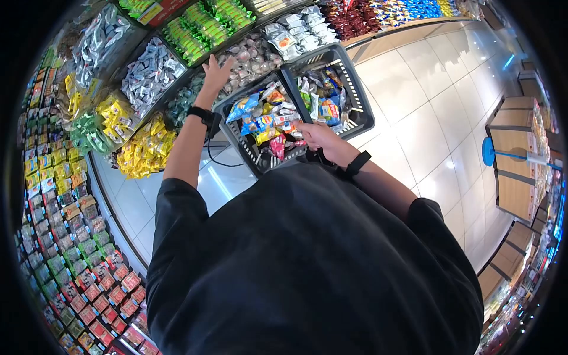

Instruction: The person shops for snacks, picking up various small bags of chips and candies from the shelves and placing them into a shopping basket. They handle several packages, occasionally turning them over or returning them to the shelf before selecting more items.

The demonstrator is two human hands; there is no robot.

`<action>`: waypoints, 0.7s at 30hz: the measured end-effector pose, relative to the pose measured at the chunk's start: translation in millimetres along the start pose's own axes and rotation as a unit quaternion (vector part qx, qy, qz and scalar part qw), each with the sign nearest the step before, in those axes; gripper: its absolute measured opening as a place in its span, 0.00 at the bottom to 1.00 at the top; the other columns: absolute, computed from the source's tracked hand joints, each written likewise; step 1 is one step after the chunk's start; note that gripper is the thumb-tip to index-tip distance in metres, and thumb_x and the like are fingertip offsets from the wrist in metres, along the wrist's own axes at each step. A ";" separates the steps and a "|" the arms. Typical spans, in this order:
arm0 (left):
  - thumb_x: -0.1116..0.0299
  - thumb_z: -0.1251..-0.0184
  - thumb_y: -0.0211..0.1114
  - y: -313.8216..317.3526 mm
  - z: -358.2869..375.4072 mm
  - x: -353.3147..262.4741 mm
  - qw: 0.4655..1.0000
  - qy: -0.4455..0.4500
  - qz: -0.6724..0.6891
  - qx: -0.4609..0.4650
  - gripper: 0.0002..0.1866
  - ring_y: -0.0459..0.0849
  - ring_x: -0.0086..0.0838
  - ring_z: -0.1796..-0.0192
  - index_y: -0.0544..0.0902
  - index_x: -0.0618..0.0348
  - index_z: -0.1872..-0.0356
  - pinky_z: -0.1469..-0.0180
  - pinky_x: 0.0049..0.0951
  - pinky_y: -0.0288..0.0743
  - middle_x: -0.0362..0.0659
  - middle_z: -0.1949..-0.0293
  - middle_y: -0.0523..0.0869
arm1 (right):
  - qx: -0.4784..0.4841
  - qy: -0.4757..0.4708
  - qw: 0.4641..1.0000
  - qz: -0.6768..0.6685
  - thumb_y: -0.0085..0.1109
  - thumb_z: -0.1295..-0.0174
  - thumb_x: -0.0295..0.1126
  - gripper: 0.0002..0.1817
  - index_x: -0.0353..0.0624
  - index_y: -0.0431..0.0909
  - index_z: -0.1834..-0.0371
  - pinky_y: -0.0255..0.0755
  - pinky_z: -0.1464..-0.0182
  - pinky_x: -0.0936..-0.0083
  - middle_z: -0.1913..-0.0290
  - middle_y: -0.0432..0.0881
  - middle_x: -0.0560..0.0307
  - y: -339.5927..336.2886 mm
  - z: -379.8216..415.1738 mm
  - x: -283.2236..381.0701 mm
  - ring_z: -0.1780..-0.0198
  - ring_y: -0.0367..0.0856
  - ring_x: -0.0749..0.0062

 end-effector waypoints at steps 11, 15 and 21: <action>0.69 0.37 0.63 24.2 171.9 -3.6 0.947 0.213 -0.219 0.095 0.08 0.88 0.45 0.66 0.84 0.60 0.61 0.66 0.41 0.83 0.51 0.53 0.84 | -0.009 -0.001 1.000 -0.021 0.61 0.30 0.46 0.31 0.56 0.56 0.88 0.44 0.79 0.78 0.87 0.54 0.74 4.1 -8.2 0.6 0.85 0.48 0.84; 0.71 0.37 0.61 48.0 156.7 38.8 0.925 0.129 -0.311 0.178 0.09 0.88 0.44 0.63 0.83 0.62 0.59 0.65 0.42 0.83 0.54 0.49 0.82 | 0.001 -0.005 1.000 -0.014 0.60 0.29 0.47 0.30 0.56 0.57 0.89 0.45 0.79 0.78 0.87 0.54 0.74 4.0 -9.1 -4.0 0.85 0.48 0.83; 0.71 0.31 0.56 59.0 152.9 41.4 0.921 0.185 -0.311 0.143 0.08 0.88 0.46 0.63 0.78 0.59 0.54 0.63 0.41 0.83 0.53 0.53 0.85 | 0.003 0.005 1.000 0.009 0.59 0.29 0.46 0.30 0.56 0.57 0.88 0.46 0.79 0.78 0.87 0.55 0.74 10.3 -6.4 -6.2 0.85 0.50 0.84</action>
Point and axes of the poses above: each hand's wrist, its own z-axis away from the middle knuckle, its own y-axis out of the palm, x = y × z, the point moved 1 cm from there along -z, towards the middle knuckle
